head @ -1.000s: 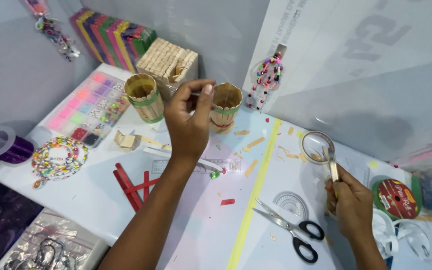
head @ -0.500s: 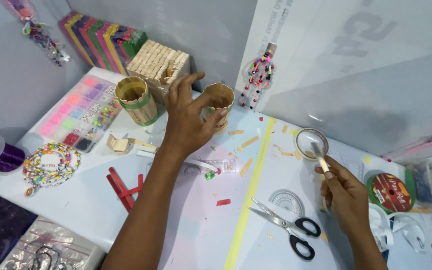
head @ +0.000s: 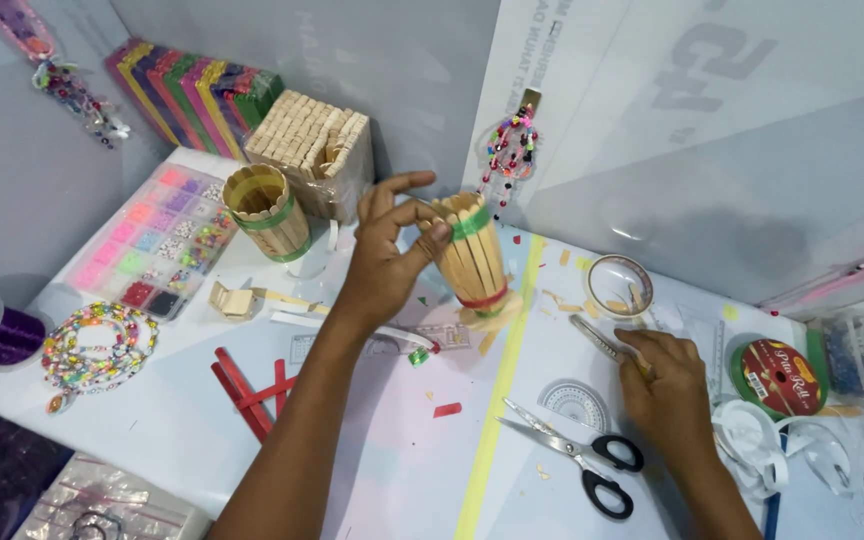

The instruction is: Assembling and reinforcing a wooden structure by attaching popsicle sticks to a cylindrical base using tape and glue.

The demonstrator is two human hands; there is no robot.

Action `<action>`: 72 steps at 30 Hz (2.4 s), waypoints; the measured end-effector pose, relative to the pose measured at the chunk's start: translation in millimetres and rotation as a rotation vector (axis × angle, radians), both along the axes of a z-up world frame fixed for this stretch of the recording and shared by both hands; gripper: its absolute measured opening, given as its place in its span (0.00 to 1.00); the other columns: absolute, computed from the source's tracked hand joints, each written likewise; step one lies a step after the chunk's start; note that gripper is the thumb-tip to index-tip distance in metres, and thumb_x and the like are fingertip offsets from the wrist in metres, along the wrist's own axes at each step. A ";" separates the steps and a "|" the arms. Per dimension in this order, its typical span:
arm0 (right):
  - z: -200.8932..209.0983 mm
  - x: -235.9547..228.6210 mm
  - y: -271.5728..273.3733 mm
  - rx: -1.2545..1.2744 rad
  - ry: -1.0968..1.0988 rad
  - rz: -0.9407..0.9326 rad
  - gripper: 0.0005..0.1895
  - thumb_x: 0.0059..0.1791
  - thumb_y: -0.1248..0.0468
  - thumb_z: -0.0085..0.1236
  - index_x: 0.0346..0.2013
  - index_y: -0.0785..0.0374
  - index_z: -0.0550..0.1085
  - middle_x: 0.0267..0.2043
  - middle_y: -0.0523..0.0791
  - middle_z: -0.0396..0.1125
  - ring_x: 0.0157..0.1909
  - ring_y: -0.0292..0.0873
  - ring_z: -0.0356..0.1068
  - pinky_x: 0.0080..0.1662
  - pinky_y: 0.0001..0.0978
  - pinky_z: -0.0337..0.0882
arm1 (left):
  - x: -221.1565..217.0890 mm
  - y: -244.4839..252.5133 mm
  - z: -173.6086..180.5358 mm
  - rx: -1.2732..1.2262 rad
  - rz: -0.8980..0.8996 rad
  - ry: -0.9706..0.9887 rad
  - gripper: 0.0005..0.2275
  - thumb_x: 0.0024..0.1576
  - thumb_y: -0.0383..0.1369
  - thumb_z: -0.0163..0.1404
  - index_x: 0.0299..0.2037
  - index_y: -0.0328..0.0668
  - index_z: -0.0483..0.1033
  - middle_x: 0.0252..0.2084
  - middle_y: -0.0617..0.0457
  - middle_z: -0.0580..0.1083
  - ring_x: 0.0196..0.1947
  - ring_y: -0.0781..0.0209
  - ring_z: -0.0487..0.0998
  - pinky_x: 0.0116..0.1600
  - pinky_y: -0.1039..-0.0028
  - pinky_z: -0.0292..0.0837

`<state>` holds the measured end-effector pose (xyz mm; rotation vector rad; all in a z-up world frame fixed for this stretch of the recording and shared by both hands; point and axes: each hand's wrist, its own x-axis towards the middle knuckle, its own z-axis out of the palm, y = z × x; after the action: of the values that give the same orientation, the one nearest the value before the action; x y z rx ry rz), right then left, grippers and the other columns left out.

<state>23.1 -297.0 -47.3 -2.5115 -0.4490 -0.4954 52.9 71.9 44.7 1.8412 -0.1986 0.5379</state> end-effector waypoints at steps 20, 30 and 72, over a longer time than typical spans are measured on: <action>106.3 2.6 127.3 0.822 0.788 0.322 0.23 0.44 0.59 0.67 0.50 0.68 0.79 0.38 0.49 0.72 0.44 0.44 0.72 0.52 0.43 0.72 | -16.4 -27.6 9.8 -0.042 -0.359 0.065 0.11 0.62 0.44 0.52 0.34 0.47 0.74 0.61 0.51 0.67 0.70 0.44 0.55 0.72 0.45 0.37; 116.5 -1.5 133.8 0.761 0.862 0.278 0.26 0.42 0.60 0.68 0.51 0.71 0.79 0.39 0.51 0.72 0.45 0.48 0.71 0.51 0.44 0.72 | -17.8 -26.8 10.6 0.075 -0.375 0.098 0.11 0.58 0.42 0.58 0.31 0.46 0.75 0.57 0.52 0.69 0.71 0.44 0.53 0.69 0.39 0.32; 103.9 56.8 190.7 0.960 0.740 0.287 0.26 0.44 0.60 0.68 0.55 0.67 0.77 0.44 0.49 0.72 0.48 0.43 0.69 0.54 0.36 0.70 | -10.5 -20.0 14.0 -0.558 -0.091 0.462 0.47 0.46 0.43 0.66 0.72 0.31 0.52 0.52 0.36 0.75 0.56 0.47 0.76 0.65 0.59 0.64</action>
<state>79.9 -106.3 56.6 -1.4975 -0.1880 0.2977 42.4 52.0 58.7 1.3536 0.1676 0.0748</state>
